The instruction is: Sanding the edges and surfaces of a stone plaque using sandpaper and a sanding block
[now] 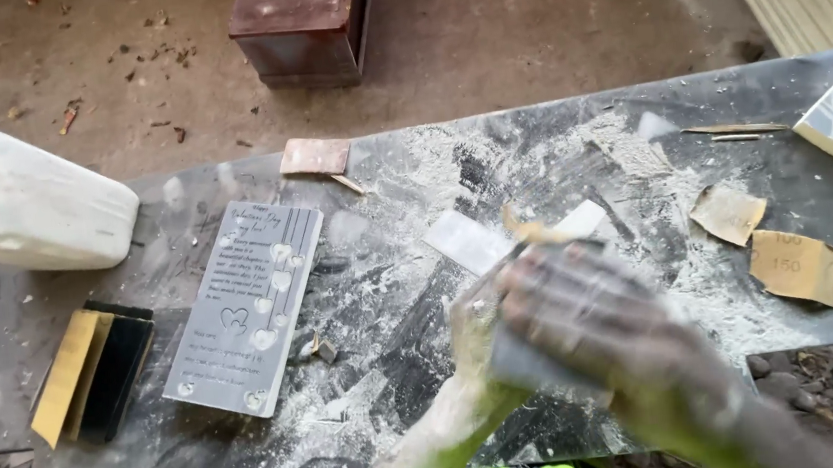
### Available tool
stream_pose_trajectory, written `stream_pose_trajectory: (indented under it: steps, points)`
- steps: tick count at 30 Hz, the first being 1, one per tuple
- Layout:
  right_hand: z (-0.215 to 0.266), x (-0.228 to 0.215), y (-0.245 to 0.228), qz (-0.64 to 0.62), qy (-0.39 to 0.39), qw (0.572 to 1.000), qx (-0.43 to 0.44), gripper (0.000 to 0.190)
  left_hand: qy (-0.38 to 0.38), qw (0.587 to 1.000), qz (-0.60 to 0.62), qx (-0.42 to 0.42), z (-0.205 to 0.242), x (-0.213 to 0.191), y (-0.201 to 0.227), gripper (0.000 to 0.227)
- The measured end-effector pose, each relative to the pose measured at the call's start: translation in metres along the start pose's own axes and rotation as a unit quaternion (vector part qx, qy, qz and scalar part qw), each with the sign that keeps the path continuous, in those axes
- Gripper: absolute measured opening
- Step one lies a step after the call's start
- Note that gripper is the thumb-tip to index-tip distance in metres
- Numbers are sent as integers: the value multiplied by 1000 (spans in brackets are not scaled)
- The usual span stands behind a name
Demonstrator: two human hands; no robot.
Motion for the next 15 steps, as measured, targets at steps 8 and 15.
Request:
stream_pose_trajectory:
  steps: [8, 15]
  points:
    - [1, 9, -16, 11, -13, 1000, -5, 58, -87, 992, -73, -58, 9, 19, -24, 11]
    - [-29, -7, -3, -81, 22, 978, 190, 37, -21, 998, -5, 55, 3, 1, 2, 58]
Point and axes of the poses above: each hand's wrist, its own z-axis away from the middle knuckle, its own x-axis out of the palm, y = z × x, the point moved 3 cm from there along -z, towards the middle knuckle, and after that the axes turned 4 degrees about y, right-handed, at the moved point
